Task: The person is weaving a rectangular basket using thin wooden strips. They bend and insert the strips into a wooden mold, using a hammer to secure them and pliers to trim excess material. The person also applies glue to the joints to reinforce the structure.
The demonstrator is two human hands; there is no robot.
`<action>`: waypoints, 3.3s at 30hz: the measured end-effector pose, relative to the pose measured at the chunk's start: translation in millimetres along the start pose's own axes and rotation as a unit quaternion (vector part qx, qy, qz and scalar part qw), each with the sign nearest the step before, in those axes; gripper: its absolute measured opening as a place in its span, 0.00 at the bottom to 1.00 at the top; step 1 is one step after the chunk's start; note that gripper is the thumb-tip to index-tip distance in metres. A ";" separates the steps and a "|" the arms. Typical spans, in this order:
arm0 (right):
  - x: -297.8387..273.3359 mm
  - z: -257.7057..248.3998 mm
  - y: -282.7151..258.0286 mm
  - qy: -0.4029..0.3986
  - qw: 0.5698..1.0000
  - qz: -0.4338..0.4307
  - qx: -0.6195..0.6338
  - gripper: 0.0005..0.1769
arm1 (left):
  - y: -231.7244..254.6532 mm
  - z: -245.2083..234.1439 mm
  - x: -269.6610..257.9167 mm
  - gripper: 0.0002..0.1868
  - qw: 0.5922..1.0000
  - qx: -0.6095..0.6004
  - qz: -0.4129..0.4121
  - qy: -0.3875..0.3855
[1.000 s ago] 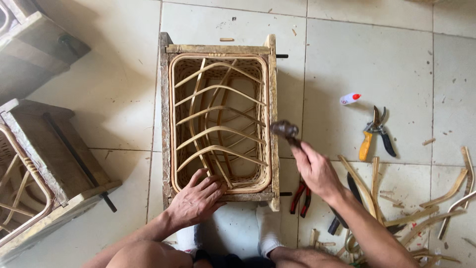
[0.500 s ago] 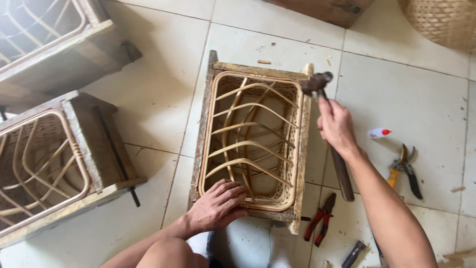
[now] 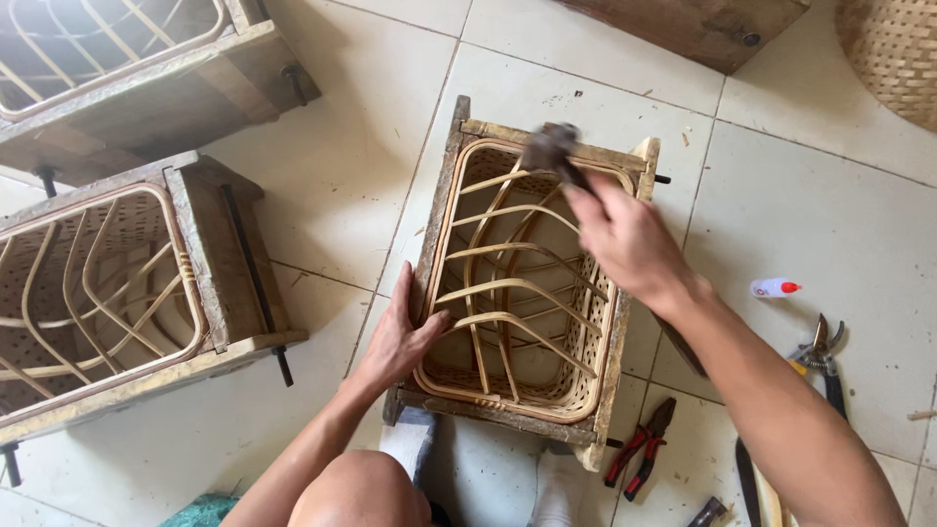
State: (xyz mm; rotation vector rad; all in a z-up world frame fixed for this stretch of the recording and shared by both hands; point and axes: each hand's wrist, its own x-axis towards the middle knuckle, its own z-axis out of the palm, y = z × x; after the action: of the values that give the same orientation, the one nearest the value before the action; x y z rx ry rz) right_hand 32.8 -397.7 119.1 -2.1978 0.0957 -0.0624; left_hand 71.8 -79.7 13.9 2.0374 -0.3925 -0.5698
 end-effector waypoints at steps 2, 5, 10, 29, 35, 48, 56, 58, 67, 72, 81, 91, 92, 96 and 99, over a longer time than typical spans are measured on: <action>33.8 24.2 -8.9 -0.019 1.000 -0.018 -0.012 0.20 | 1.9 6.4 2.8 0.50 0.993 0.041 -0.108 -0.012; 72.8 62.7 -11.2 -0.045 0.994 -0.087 -0.050 0.23 | -2.3 11.0 3.4 0.41 0.985 0.068 -0.158 -0.028; 102.5 84.9 6.4 -0.048 0.994 -0.016 -0.095 0.19 | -17.1 17.7 3.0 0.40 0.997 0.032 0.006 0.071; -3.7 97.5 -32.3 -0.134 0.986 0.065 -0.069 0.27 | -21.2 17.6 13.4 0.36 0.994 0.031 0.020 0.104; -137.7 54.9 10.9 0.182 0.983 0.036 -0.013 0.23 | -26.7 20.5 7.9 0.38 0.995 0.057 -0.016 0.081; -333.0 69.2 225.8 0.215 0.834 0.430 -0.270 0.28 | -15.1 19.7 1.3 0.34 0.994 0.067 -0.006 0.086; -338.5 75.2 292.0 0.253 0.824 0.447 -0.240 0.27 | -13.1 25.8 -8.5 0.44 0.985 0.088 0.060 0.133; -344.4 76.8 299.1 0.246 0.826 0.443 -0.248 0.26 | -15.4 28.7 -10.0 0.41 0.975 0.107 0.120 0.153; -390.9 132.0 227.8 0.249 0.829 0.477 -0.151 0.33 | 1.2 22.1 13.0 0.23 0.917 0.158 0.325 0.167; -374.5 163.6 170.5 0.084 0.792 0.549 -0.254 0.54 | 45.4 14.3 109.4 0.16 0.916 0.147 0.348 0.135; -376.4 161.1 206.1 0.147 0.788 0.577 -0.157 0.51 | 124.4 42.5 229.9 0.16 0.935 0.219 0.280 -0.002; -313.1 43.5 131.7 0.303 0.750 0.468 0.357 0.29 | 122.6 120.7 311.5 0.24 0.935 0.113 0.233 -0.243; -288.5 26.2 110.9 0.279 0.759 0.435 0.396 0.28 | 124.1 132.2 314.8 0.23 0.928 0.149 0.220 -0.262; -159.6 -17.4 46.4 0.120 0.795 0.358 0.474 0.27 | 128.6 150.1 311.7 0.24 0.916 0.234 0.195 -0.261; -81.3 -24.0 24.9 0.029 0.818 0.394 0.418 0.27 | 130.4 141.0 299.9 0.22 0.920 0.239 0.194 -0.243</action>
State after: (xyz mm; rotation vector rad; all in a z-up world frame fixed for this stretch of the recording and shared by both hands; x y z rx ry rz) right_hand -51.2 -424.2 112.2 -1.1414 0.8401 0.2538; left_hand 241.4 -392.2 -6.0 2.1626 -1.3123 -0.7816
